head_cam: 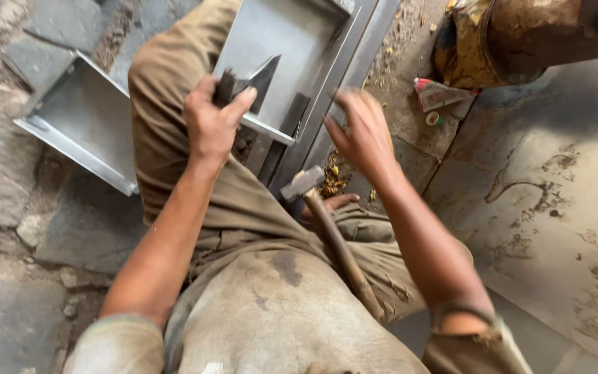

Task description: The person sits on the ground and uses a hammer and chisel to shape the edges of rectangular metal boxes. They repeatedly strike the chisel along the seams to bend the metal, then place the finished boxes aside.

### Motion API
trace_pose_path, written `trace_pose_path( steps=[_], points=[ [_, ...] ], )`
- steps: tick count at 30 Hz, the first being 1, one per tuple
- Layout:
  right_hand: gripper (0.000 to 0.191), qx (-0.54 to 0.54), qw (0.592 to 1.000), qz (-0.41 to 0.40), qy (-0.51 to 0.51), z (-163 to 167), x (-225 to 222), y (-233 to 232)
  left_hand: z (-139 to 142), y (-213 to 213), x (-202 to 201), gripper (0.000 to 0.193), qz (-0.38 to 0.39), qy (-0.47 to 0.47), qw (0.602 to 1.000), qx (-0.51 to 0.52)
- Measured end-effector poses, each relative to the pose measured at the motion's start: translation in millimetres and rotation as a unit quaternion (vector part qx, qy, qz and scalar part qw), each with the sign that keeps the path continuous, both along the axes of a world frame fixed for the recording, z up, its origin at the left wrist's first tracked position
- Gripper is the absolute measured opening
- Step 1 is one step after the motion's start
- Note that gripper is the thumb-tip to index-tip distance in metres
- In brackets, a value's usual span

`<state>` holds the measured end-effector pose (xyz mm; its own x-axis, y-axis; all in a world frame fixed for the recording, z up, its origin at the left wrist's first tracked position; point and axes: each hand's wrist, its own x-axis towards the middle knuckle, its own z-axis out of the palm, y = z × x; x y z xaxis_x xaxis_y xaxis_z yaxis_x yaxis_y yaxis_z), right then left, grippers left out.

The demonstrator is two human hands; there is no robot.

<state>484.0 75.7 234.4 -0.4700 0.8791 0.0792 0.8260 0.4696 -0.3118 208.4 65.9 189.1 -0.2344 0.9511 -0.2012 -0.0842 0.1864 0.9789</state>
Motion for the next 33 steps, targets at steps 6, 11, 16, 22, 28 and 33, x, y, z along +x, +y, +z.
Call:
trace_pose_path(
  steps=[6,11,16,22,28,33],
  points=[
    [0.022,-0.175,0.888,0.096,-0.413,-80,-84,74,7,-11,-5,0.023,0.026,-0.046,0.998,-0.015],
    [0.013,-0.092,0.954,0.009,-0.286,-111,-75,51,-7,-7,4,0.023,0.072,-0.091,0.991,-0.061],
    [0.019,-0.016,0.941,-0.039,-0.336,-101,-52,146,-25,28,28,0.022,0.020,-0.073,0.995,-0.071],
    [0.052,0.134,0.983,-0.069,-0.107,-33,14,139,-79,136,96,0.036,-0.013,0.104,0.994,-0.037],
    [0.115,-0.490,0.829,-0.226,-0.147,-24,46,-66,-113,166,152,0.044,-0.003,0.110,0.992,-0.067],
    [0.094,-0.606,0.734,-0.307,0.007,-27,29,-146,-96,123,115,0.034,0.037,0.067,0.995,-0.064]
  ],
)
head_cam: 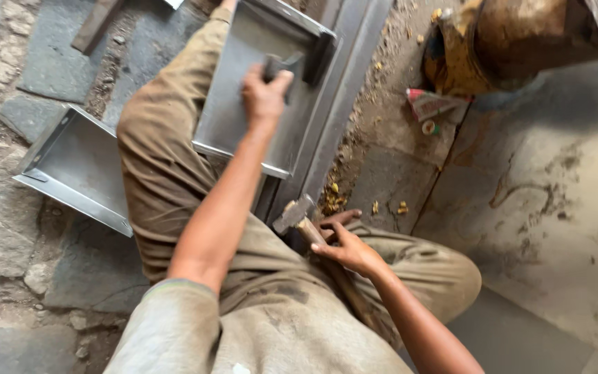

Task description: The person sits on the ground and uses a hammer and chisel to shape the edges of rectangular metal boxes. They repeatedly strike the chisel along the seams to bend the metal, then place the finished boxes aside.

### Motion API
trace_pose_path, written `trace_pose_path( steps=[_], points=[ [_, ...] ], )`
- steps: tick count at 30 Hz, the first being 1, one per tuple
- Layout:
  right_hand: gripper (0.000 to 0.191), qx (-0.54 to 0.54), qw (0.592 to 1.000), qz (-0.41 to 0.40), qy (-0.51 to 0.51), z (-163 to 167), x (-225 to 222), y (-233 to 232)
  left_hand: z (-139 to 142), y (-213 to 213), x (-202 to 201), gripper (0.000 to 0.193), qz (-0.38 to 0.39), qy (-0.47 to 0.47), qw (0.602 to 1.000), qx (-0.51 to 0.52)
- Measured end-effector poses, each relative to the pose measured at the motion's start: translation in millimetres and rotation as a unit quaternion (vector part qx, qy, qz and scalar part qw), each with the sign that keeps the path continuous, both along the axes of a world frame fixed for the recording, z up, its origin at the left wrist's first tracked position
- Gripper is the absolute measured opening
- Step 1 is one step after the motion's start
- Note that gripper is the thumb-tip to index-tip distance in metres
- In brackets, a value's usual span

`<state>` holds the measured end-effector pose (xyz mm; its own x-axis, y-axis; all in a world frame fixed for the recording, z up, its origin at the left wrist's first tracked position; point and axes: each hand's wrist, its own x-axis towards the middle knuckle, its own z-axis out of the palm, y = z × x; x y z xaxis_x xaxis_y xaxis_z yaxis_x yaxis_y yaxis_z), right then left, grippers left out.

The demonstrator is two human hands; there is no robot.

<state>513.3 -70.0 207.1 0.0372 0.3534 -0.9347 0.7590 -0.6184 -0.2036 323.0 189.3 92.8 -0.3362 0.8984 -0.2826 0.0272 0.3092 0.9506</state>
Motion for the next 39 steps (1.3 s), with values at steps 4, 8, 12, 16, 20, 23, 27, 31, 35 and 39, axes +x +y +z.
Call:
trace_pose_path(
  steps=[4,8,12,16,20,23,27,31,35,39],
  points=[
    [0.084,0.083,0.993,0.003,0.078,-2,-12,-14,21,-10,-30,0.030,-0.028,-0.090,0.994,-0.049],
    [0.080,0.097,0.992,0.048,0.060,-16,-20,-18,19,27,-1,0.032,-0.055,0.041,0.988,0.138],
    [0.077,0.180,0.977,0.059,0.099,-25,-20,-22,-7,32,20,0.038,-0.124,0.107,0.982,0.095],
    [0.079,0.154,0.983,0.049,0.086,-26,-17,-23,-22,1,0,0.037,-0.127,0.146,0.980,0.053],
    [0.080,0.122,0.989,0.051,0.069,-27,-18,-20,-17,-12,-14,0.033,-0.100,0.052,0.993,0.037],
    [0.080,0.120,0.989,0.044,0.079,-27,-20,-18,-7,-3,-12,0.025,-0.084,-0.088,0.990,0.066],
    [0.081,0.113,0.990,0.034,0.079,-26,-21,-18,-1,12,-7,0.016,-0.104,-0.456,0.882,0.062],
    [0.079,0.115,0.989,0.024,0.093,-26,-21,-19,-1,32,7,0.036,-0.148,-0.307,0.939,0.039],
    [0.080,0.115,0.990,0.025,0.081,-28,-21,-19,7,64,28,0.045,-0.238,0.180,0.954,0.028],
    [0.082,0.124,0.987,0.014,0.098,-30,-21,-18,8,74,33,0.039,-0.311,0.225,0.921,-0.065]
  ],
)
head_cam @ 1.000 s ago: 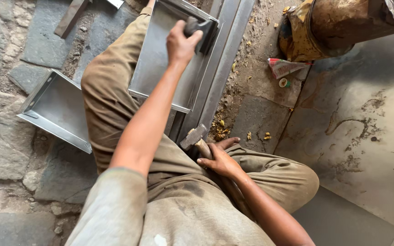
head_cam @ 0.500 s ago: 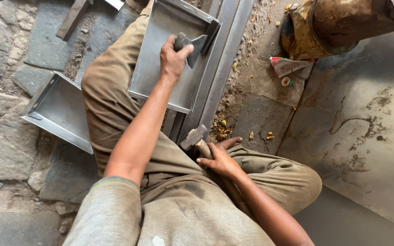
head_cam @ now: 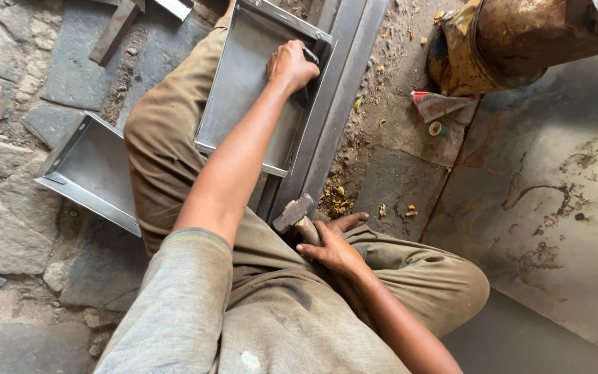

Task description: The person sits on the ground and uses a hammer and chisel to shape the edges of rectangular metal boxes. They repeatedly strike the chisel along the seams to bend the metal, then place the finished boxes aside.

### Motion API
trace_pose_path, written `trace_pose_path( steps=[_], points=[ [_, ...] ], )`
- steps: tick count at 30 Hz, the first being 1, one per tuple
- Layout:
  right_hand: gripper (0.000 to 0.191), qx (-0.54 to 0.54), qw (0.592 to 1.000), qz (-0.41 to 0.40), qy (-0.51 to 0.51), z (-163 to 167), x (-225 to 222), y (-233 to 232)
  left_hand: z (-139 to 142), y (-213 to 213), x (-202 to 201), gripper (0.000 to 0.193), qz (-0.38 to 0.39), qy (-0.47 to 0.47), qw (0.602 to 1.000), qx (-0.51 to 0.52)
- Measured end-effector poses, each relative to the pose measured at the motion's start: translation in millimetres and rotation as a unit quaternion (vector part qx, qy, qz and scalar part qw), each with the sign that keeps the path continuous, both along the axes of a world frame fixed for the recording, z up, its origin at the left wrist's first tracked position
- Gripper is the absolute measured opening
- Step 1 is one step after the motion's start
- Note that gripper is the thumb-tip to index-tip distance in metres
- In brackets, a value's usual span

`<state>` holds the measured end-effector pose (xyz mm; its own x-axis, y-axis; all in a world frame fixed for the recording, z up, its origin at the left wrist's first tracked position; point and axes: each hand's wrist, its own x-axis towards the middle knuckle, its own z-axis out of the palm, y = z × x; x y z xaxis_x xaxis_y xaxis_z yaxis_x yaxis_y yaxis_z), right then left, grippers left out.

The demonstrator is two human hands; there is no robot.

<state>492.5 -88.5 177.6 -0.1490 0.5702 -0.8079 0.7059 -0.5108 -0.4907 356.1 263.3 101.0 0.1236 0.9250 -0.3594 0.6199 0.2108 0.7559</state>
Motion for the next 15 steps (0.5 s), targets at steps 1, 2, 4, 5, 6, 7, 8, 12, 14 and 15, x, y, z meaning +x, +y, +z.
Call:
trace_pose_path(
  steps=[1,2,4,5,6,7,8,12,14,15],
  points=[
    [0.082,-0.004,1.000,-0.003,0.003,0,0,0,-1,-3,-2,0.036,-0.012,0.010,1.000,-0.015],
    [0.083,-0.007,1.000,-0.005,0.007,0,0,0,-3,-6,-4,0.035,-0.012,0.033,0.999,-0.015],
    [0.083,-0.024,1.000,-0.010,0.002,0,0,0,-7,-13,-8,0.033,-0.020,0.081,0.996,-0.015],
    [0.083,-0.041,0.999,-0.008,-0.007,0,0,0,-9,-14,-9,0.030,-0.012,0.085,0.996,0.020],
    [0.083,-0.057,0.998,-0.006,-0.017,1,0,0,-10,-14,-9,0.026,-0.003,0.090,0.994,0.056],
    [0.084,-0.045,0.999,-0.004,-0.007,1,-1,1,-11,-13,-7,0.022,0.007,0.093,0.991,0.093],
    [0.084,-0.032,0.999,-0.002,0.001,1,0,1,-11,-10,-5,0.027,0.011,0.092,0.992,0.091],
    [0.090,-0.047,0.999,-0.009,-0.008,-1,1,4,-7,5,5,0.033,0.025,0.097,0.990,0.098],
    [0.089,-0.051,0.999,-0.014,0.011,-4,2,5,-7,6,3,0.038,0.074,0.071,0.992,0.070],
    [0.089,-0.048,0.999,-0.014,0.020,-5,3,6,-9,2,-1,0.046,0.117,0.038,0.992,0.042]
  ],
)
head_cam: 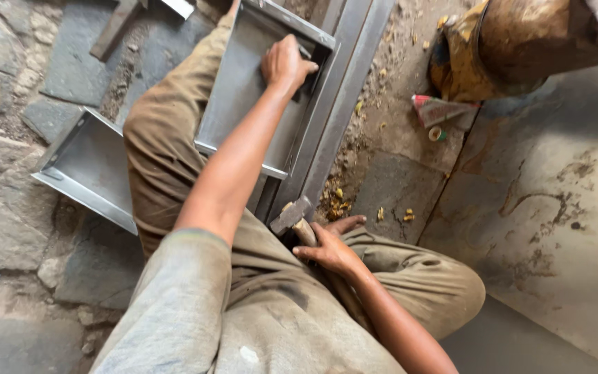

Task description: The person sits on the ground and uses a hammer and chisel to shape the edges of rectangular metal boxes. They repeatedly strike the chisel along the seams to bend the metal, then place the finished boxes aside.

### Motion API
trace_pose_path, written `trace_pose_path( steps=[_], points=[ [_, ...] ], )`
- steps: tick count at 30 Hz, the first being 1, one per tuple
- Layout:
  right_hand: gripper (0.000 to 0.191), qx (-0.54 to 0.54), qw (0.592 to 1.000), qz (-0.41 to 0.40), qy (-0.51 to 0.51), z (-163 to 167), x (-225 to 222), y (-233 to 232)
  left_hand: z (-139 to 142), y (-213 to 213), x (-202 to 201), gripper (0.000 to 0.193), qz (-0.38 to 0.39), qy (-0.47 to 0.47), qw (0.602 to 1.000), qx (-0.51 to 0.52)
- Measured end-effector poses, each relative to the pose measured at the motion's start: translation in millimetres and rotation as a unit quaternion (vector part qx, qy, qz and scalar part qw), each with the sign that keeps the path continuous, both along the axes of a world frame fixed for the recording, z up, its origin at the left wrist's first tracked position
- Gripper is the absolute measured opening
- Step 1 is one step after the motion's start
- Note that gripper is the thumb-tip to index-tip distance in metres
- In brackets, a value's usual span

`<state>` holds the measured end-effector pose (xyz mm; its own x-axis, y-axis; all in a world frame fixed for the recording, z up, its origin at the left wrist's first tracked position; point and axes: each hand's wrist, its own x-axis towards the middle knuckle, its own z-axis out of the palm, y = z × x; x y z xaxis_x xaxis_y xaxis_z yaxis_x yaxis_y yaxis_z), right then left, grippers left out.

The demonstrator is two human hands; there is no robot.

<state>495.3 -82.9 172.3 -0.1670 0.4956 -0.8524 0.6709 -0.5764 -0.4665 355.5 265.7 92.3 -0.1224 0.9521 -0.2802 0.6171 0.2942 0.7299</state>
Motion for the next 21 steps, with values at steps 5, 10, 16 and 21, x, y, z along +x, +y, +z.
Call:
trace_pose_path(
  steps=[5,10,16,21],
  points=[
    [0.086,0.011,0.998,-0.026,0.061,9,5,3,-15,-24,-10,0.039,0.233,-0.408,0.881,0.059],
    [0.059,0.035,0.998,0.034,-0.034,55,21,33,-22,-40,13,0.029,0.264,-0.436,0.853,0.111],
    [0.054,0.194,0.948,0.169,-0.187,134,37,161,-5,-40,8,0.021,0.232,-0.413,0.877,0.083],
    [0.022,0.520,0.573,0.461,-0.434,250,25,290,6,-43,8,0.027,0.209,-0.381,0.896,0.094]
  ],
)
